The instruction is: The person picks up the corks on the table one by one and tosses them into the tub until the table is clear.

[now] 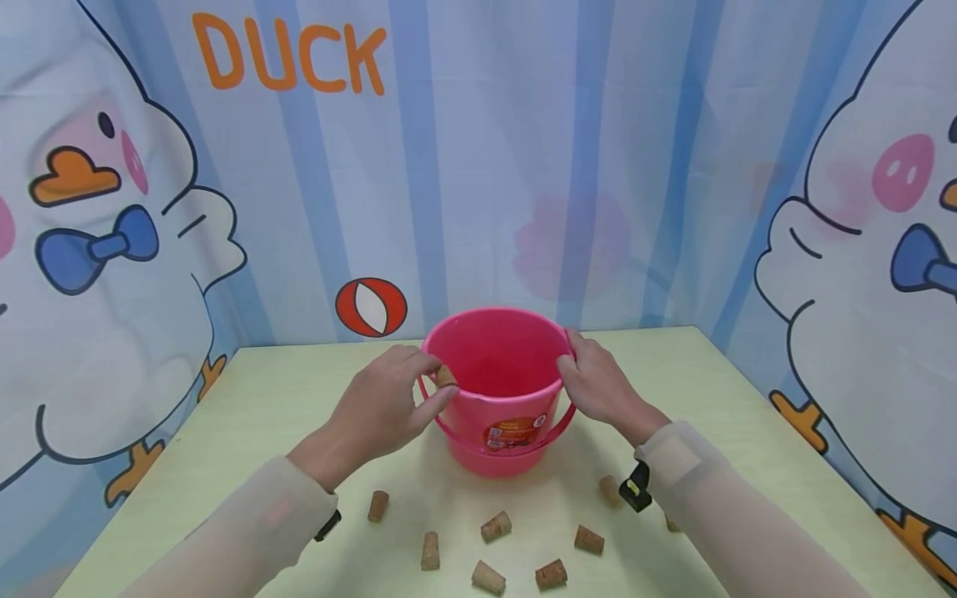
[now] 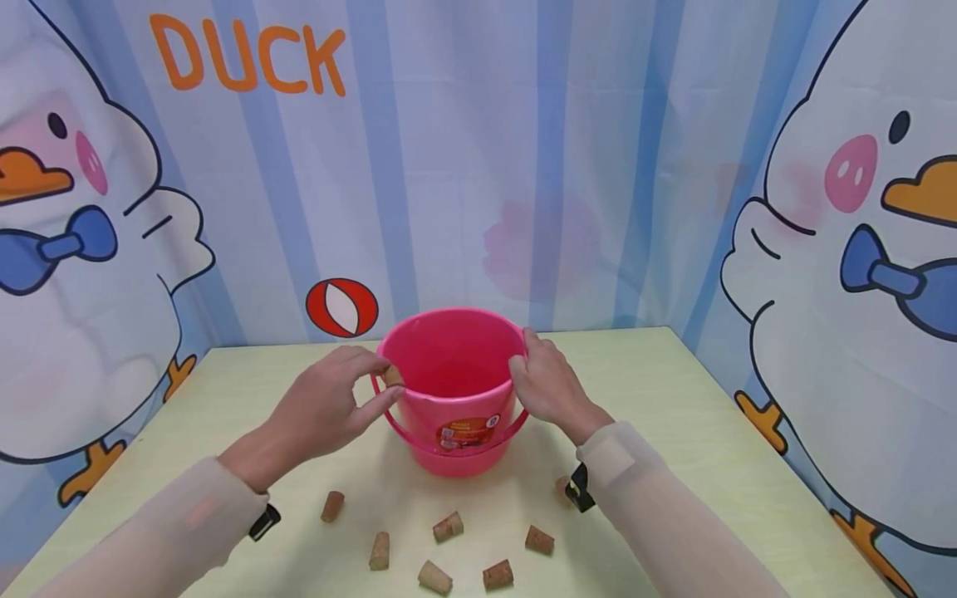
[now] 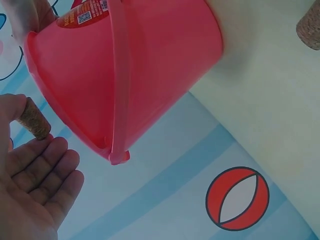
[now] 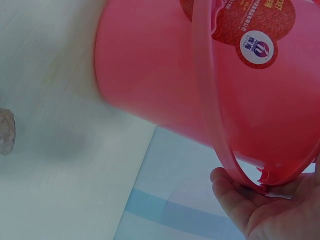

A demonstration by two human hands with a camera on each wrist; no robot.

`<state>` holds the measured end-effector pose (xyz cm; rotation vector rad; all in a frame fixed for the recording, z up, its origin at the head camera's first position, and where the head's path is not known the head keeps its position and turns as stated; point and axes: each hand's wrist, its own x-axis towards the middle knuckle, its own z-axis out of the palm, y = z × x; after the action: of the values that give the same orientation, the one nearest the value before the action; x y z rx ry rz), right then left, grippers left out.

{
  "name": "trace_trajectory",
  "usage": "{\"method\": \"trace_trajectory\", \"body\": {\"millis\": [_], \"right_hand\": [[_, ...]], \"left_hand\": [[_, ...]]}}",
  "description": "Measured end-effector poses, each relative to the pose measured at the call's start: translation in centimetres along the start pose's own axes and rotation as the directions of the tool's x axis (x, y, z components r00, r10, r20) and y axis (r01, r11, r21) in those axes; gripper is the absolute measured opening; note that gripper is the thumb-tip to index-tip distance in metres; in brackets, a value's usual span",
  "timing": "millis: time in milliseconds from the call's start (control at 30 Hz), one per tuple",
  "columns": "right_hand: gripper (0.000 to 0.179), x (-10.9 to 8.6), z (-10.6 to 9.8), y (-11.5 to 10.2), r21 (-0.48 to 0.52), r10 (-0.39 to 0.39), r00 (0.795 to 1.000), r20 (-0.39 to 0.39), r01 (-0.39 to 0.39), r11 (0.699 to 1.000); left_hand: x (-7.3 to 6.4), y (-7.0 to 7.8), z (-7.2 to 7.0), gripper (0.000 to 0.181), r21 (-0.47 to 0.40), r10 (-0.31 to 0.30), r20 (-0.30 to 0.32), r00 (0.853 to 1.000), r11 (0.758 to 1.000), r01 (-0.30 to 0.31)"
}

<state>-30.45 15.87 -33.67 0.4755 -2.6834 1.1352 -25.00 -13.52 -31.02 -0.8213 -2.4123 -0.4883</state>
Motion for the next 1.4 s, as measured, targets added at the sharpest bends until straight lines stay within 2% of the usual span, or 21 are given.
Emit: {"method": "trace_trajectory", "body": {"millis": [400, 900, 1400], "right_hand": [[0.049, 0.0, -0.1, -0.1, -0.009, -0.007, 1.000, -0.004, 0.007, 1.000], [0.048, 0.0, 0.0, -0.1, 0.002, 0.000, 1.000, -0.008, 0.000, 1.000], [0.048, 0.0, 0.0, 0.1, -0.013, -0.018, 1.000, -0.010, 0.018, 1.000]], "left_hand": [[0.8, 0.2, 0.8, 0.023, -0.011, 0.024, 0.004, 1.000, 1.000, -0.024], [1.9, 0.9, 1.7, 0.023, -0.028, -0.068, 0.060, 0.996, 0.997, 0.069], [2.7, 1.1, 2.2, 0.022, -0.036, -0.105, 0.117, 0.988, 0.993, 0.110]]}}
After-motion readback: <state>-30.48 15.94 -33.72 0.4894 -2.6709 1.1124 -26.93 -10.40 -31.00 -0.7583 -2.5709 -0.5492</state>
